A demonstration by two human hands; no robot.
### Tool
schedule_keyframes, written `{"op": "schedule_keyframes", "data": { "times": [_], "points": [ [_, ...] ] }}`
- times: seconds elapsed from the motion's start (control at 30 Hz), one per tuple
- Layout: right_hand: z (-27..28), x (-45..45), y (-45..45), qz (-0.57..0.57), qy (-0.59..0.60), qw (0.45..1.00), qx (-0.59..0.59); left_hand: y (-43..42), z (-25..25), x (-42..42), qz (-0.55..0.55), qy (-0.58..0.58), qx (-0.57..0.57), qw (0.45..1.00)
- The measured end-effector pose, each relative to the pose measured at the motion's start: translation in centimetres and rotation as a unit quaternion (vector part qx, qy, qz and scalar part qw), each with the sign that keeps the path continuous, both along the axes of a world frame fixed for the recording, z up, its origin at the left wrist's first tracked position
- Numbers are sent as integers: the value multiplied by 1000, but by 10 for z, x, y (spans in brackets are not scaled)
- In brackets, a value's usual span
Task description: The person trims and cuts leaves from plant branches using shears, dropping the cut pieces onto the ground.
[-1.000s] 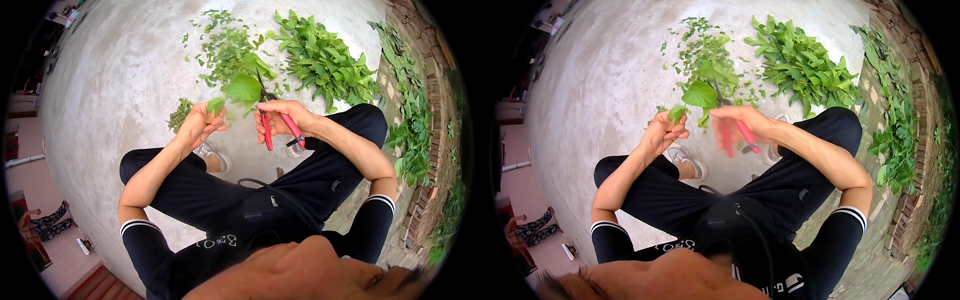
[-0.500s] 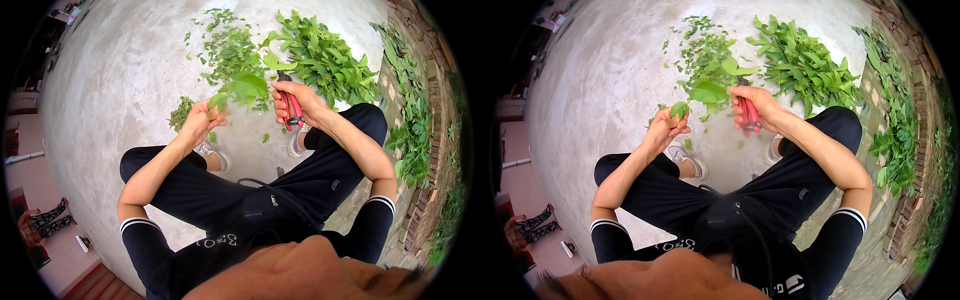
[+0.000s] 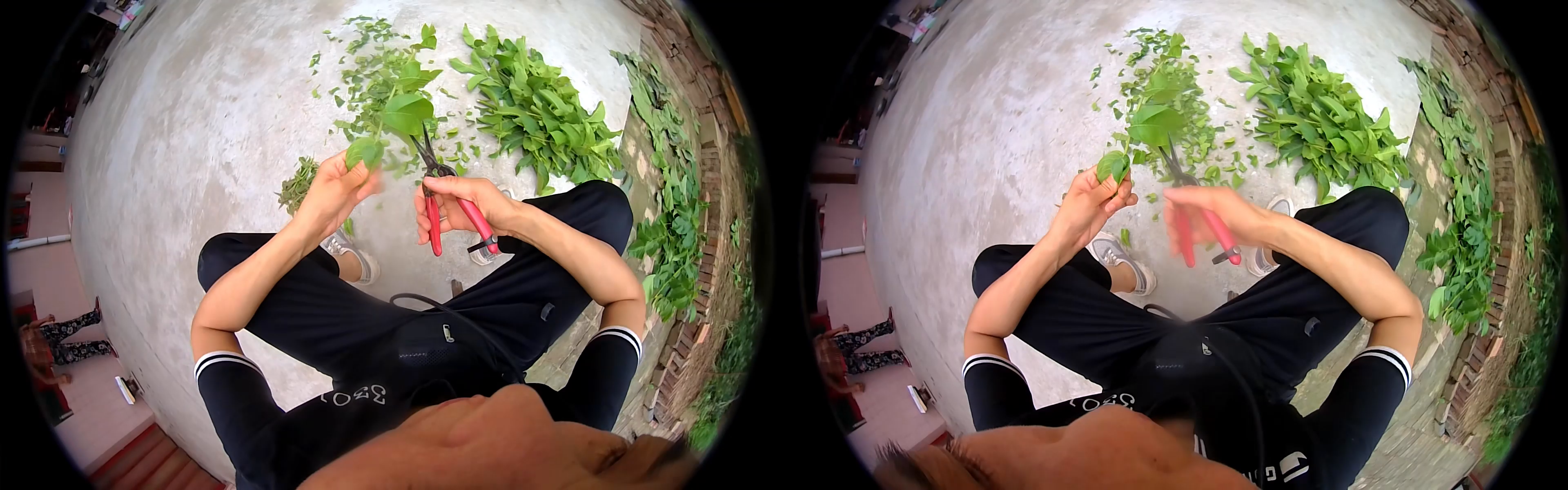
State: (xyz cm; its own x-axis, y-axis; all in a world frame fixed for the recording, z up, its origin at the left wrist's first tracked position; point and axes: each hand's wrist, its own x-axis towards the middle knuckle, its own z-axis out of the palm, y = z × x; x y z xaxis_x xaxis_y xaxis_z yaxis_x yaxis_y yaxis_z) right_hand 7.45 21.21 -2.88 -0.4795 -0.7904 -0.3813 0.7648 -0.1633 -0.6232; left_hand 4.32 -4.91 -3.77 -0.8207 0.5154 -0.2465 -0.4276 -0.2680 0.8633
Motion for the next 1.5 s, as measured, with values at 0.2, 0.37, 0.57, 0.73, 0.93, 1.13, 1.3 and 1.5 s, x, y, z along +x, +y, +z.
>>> {"op": "schedule_keyframes", "data": {
  "times": [0.2,0.37,0.57,0.73,0.93,1.13,1.3,1.5],
  "points": [
    [8,-9,5,-98,38,994,18,2,-1,8,-63,-18,-9,998],
    [3,-9,10,-90,81,988,98,1,3,7,-66,2,-59,996],
    [-3,-10,12,-55,178,954,234,-4,3,4,-59,-48,-69,995],
    [11,-8,9,-72,253,906,331,-7,3,2,-70,-25,-89,993],
    [15,-4,11,-115,207,903,358,-8,1,0,-60,-1,-131,990],
    [3,-6,7,-137,389,838,357,-9,1,1,-37,-17,-167,985],
    [22,-8,12,-100,274,861,417,-12,1,1,-74,26,-229,970],
    [16,-22,29,-234,134,925,267,-19,1,-7,-31,16,-189,981]
  ]
}}
